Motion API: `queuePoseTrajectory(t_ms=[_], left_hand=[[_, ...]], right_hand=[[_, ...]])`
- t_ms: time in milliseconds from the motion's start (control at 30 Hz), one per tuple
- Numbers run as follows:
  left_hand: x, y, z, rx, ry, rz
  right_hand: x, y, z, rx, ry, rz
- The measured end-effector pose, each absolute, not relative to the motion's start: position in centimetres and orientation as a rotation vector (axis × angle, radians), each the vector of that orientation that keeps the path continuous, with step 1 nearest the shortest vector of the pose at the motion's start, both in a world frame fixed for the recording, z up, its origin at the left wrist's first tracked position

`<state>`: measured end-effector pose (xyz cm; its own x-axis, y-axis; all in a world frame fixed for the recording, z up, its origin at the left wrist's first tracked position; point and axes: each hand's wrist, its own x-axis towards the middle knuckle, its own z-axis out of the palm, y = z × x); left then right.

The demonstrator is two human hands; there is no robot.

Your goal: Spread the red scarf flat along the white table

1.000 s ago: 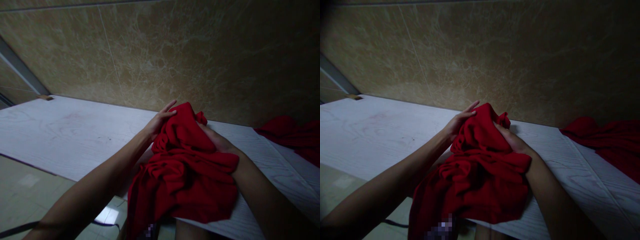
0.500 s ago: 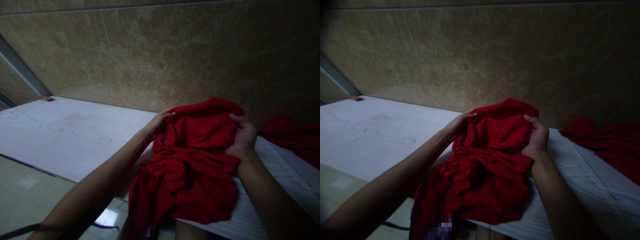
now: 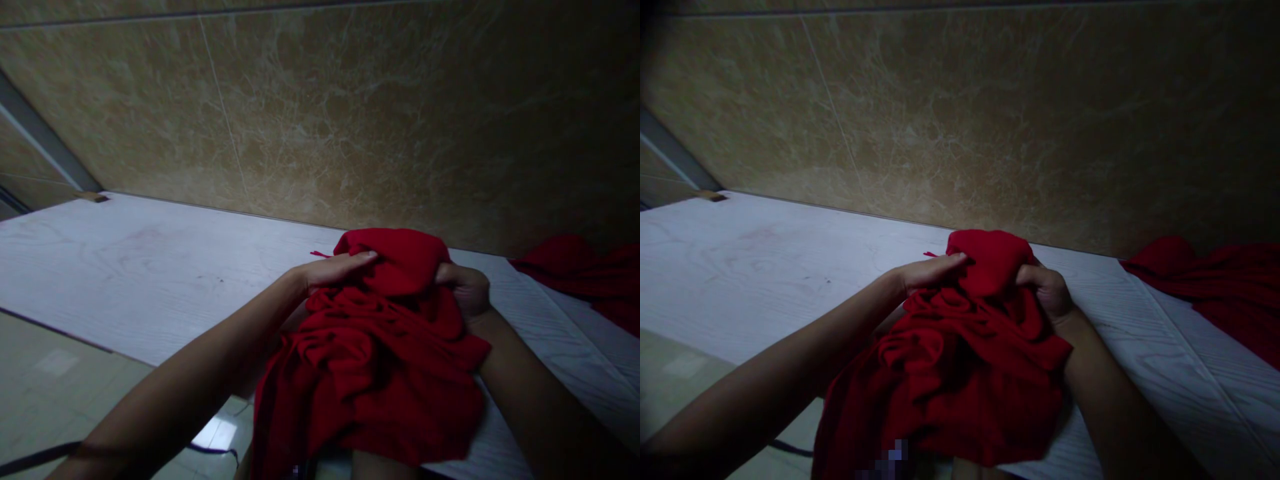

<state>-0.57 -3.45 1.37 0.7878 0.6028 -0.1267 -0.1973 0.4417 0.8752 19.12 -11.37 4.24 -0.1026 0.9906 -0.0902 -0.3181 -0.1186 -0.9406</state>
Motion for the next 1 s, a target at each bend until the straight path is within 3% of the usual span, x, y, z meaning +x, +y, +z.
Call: queuePoseTrajectory(t_ms=[367, 567, 800, 1000], left_hand=[[-1.3, -2.8, 4.0, 0.675, 0.405, 0.967], [-2.2, -2.3, 4.0, 0.692, 0.223, 1.029], [-1.4, -2.7, 4.0, 0.891, 0.359, 0.825], [-0.2, -4.6, 3.1, 1.342, 0.491, 0.670]], right_hand=[[17.8, -11.0, 3.9, -1.143, -1.099, 1.599], [17.7, -10.3, 3.0, -0.835, -1.121, 1.732], [18.3, -8.6, 2.3, -0.754, -1.141, 1.743], [18.6, -7.7, 1.9, -0.898, -1.067, 1.467]])
